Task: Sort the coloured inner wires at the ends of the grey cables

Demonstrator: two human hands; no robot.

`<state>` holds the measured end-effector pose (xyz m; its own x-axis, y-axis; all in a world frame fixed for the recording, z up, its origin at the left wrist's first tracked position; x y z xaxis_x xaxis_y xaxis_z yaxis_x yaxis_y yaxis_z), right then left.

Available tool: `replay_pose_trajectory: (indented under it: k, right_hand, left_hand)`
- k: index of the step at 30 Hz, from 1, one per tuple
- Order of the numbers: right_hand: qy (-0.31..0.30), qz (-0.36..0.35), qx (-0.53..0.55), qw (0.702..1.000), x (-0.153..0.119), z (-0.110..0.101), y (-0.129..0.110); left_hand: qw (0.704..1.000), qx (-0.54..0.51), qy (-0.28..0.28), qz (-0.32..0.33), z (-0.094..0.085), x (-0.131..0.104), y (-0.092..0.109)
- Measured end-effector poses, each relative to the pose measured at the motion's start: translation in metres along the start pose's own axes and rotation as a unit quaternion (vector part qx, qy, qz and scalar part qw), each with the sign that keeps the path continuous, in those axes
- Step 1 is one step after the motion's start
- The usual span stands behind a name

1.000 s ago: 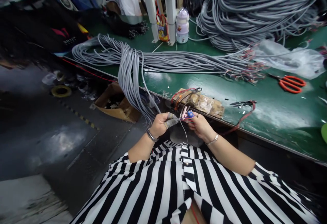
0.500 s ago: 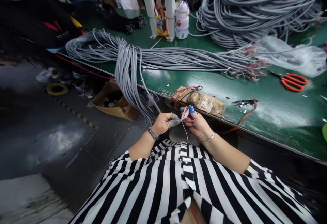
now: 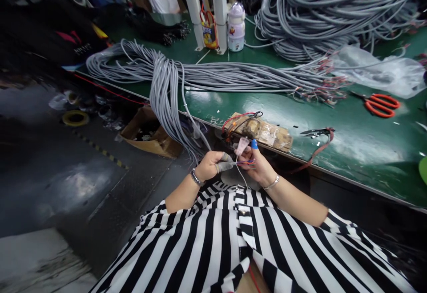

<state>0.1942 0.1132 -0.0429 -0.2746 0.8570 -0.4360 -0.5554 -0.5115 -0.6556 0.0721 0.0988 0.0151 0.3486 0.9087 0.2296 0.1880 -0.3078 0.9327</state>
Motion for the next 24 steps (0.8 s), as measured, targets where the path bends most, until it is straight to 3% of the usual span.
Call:
replay_pose_trajectory:
  k: [8, 12, 19, 24]
  right_hand:
    - [0.010, 0.035, 0.007, 0.999, -0.004, -0.016, 0.005]
    - [0.005, 0.036, -0.004, 0.999, -0.007, -0.015, 0.002]
    - [-0.036, 0.033, -0.050, 0.998, -0.008, -0.001, -0.012]
    - [-0.051, -0.018, -0.111, 0.992, -0.003, 0.006, -0.024]
  left_hand:
    - [0.997, 0.035, -0.039, 0.059, -0.012, -0.042, 0.022]
    - [0.997, 0.046, 0.000, 0.058, -0.023, -0.054, 0.025]
    - [0.997, 0.000, 0.075, -0.003, -0.024, -0.046, 0.012]
    - [0.996, -0.017, 0.082, -0.018, -0.014, -0.028, 0.011]
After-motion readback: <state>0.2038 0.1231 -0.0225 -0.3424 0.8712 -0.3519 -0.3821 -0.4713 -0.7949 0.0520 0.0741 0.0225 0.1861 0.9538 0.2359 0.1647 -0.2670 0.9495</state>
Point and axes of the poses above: each hand's wrist, its own x-axis towards the middle knuckle, its own z-axis out of the palm, y = z × x, the point moved 8 cm from there along x, towards the middle knuckle, and after that the axes turned 7 degrees about y, right-handed, at the moved point
